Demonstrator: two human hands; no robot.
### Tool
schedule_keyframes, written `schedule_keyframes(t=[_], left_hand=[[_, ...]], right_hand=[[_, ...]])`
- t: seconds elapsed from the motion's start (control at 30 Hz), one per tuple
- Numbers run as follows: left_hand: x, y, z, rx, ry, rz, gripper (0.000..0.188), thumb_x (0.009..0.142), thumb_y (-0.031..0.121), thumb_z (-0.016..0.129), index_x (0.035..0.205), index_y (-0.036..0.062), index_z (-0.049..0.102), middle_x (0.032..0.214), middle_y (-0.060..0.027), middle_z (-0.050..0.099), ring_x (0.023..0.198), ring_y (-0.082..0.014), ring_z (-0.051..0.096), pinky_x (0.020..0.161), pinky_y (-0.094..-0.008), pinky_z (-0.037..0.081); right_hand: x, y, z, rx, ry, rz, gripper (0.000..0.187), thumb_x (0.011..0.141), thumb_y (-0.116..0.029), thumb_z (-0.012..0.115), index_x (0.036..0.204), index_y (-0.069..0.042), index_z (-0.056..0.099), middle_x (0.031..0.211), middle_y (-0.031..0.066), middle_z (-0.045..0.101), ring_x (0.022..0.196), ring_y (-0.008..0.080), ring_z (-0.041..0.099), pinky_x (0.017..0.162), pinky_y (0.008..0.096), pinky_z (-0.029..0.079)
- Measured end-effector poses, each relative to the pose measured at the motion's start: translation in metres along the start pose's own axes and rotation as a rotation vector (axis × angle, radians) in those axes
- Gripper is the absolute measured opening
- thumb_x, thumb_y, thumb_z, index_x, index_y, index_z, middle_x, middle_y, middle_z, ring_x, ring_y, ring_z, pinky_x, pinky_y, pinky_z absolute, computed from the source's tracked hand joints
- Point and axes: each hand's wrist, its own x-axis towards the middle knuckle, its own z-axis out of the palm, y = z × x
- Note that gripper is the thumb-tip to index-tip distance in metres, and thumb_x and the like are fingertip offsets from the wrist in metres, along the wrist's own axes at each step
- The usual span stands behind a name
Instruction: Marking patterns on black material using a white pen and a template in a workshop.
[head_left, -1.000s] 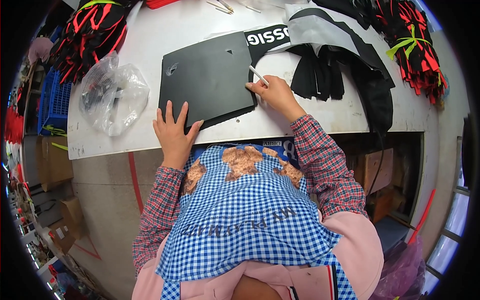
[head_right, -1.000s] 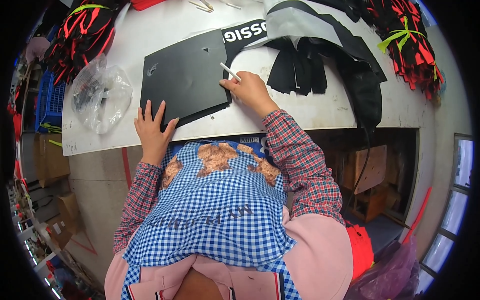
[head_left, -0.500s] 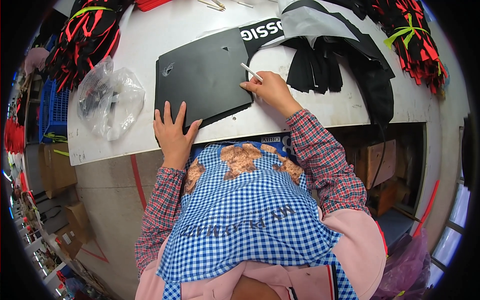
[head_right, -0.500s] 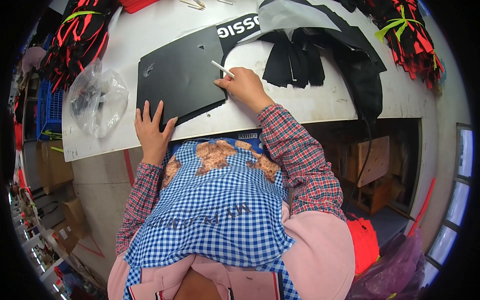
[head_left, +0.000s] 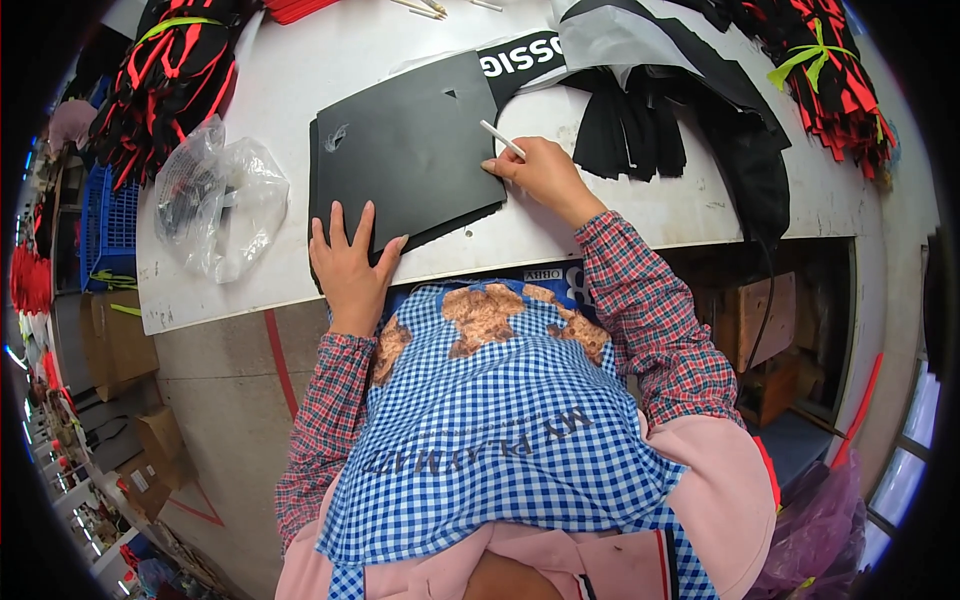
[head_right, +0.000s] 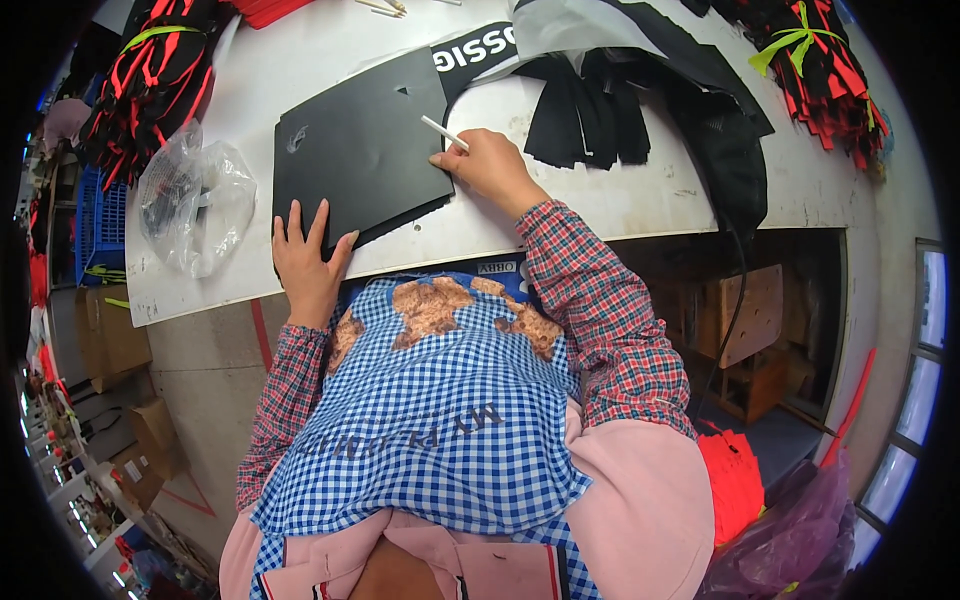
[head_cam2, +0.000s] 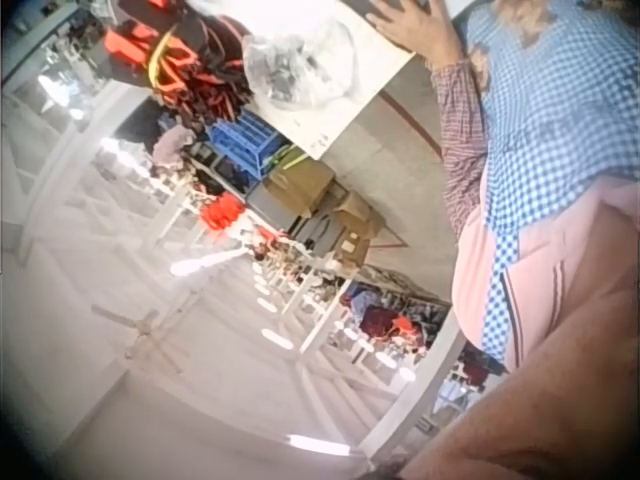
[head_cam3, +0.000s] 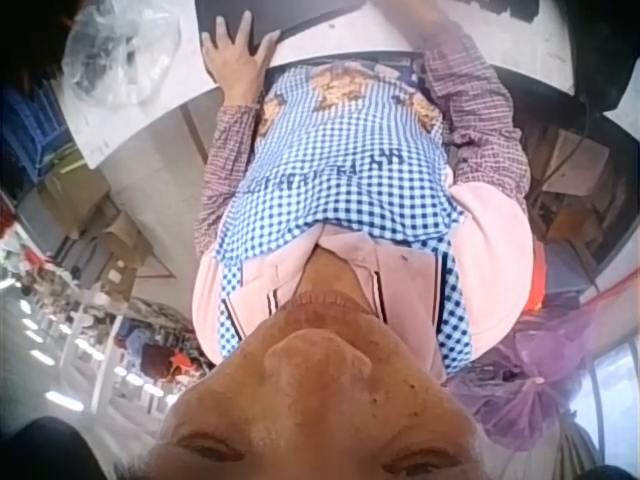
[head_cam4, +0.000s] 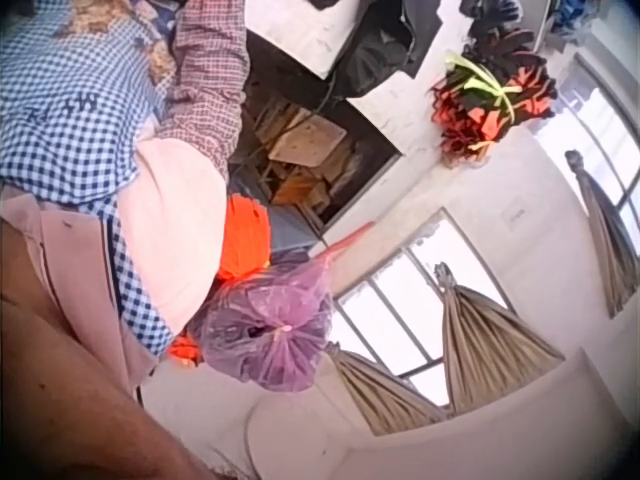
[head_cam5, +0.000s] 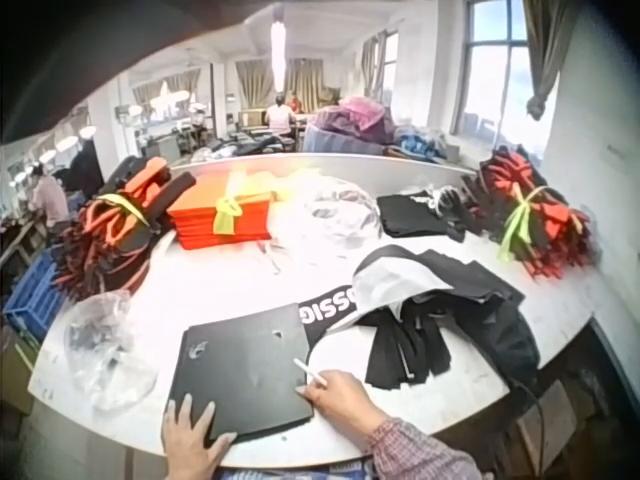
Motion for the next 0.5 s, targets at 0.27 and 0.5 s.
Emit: schedule_keyframes(t=[0.27,0.5], left_hand=[[0.003,0.003,-0.005,-0.026,0.002,-0.01,0.059,0.089,0.046,0.075,0.141,0.0217,0.063,0.152,-0.0193,0.048,0.139,-0.0495,0.041,0.113,-0.0554,0.036],[0.035,-0.032,0.009,-0.375,-0.022,-0.133,0.034,0.103,0.035,0.057,0.126,0.0132,0.068,0.145,-0.0202,0.053,0.14,-0.0454,0.039,0.118,-0.0569,0.026]], right_hand=[[0.004,0.008,0.005,0.006,0.03,-0.046,0.041,0.088,-0.043,0.076,0.08,-0.003,0.073,0.065,0.008,0.066,0.059,0.021,0.062,0.059,0.0355,0.048],[0.005,0.012,0.008,0.031,0.038,-0.048,0.042,0.086,-0.043,0.076,0.08,-0.002,0.073,0.068,0.0133,0.068,0.063,0.0277,0.066,0.061,0.0401,0.049]])
